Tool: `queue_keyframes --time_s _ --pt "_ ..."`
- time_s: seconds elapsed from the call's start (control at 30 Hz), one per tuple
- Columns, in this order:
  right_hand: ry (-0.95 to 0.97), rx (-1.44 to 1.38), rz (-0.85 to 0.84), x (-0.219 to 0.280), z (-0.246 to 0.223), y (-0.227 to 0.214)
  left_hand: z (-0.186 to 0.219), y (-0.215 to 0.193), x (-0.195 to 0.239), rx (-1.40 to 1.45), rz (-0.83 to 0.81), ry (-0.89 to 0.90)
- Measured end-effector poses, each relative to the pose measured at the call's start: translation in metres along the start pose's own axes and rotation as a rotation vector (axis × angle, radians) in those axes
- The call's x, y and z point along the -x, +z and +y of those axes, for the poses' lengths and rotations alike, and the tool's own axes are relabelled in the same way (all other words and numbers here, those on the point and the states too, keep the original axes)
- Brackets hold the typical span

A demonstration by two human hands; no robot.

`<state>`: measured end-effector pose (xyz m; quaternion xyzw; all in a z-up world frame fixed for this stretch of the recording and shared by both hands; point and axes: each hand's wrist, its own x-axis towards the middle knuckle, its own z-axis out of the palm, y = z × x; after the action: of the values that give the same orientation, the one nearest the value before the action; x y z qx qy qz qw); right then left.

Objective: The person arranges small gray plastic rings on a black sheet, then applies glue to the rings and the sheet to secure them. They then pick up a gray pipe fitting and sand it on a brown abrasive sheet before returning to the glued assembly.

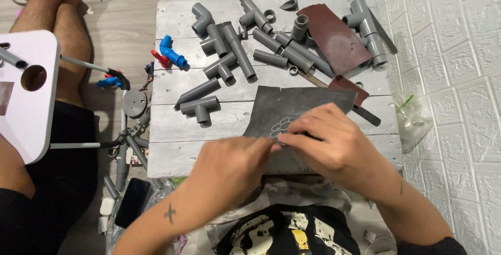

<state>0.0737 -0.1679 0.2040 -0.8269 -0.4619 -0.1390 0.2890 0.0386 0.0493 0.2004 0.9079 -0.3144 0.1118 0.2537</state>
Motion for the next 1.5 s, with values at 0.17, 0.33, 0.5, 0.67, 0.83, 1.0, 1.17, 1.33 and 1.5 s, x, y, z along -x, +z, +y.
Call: queue_keyframes --time_s 0.17,0.33,0.5,0.67,0.83,1.0,1.17,1.33,1.5 --pt "-0.069 0.044 0.103 -0.002 0.010 0.009 -0.016 -0.022 -0.022 0.351 -0.056 -0.130" --pt "-0.130 0.038 0.178 0.000 0.009 0.015 -0.026 -0.033 -0.025 0.473 -0.110 -0.285" --pt "-0.248 0.044 0.129 0.020 0.015 0.020 -0.050 -0.035 -0.013 0.445 -0.049 -0.066" --pt "-0.242 0.163 0.096 0.047 0.014 0.021 -0.058 -0.025 0.014 0.299 0.052 0.064" --pt "-0.244 0.269 0.137 0.073 0.023 0.035 -0.047 -0.010 0.043 0.184 0.200 0.245" --pt "-0.190 0.270 0.165 0.094 0.026 0.040 -0.026 -0.025 0.051 0.038 0.219 0.293" --pt "-0.175 0.217 0.221 0.095 0.025 0.039 -0.058 0.002 0.077 0.096 0.283 0.254" --pt "-0.217 0.210 0.189 0.115 0.040 0.040 -0.091 0.006 0.094 0.217 0.356 0.216" --pt "-0.108 0.281 0.200 0.122 0.045 0.039 -0.106 0.001 0.097 0.275 0.469 -0.007"
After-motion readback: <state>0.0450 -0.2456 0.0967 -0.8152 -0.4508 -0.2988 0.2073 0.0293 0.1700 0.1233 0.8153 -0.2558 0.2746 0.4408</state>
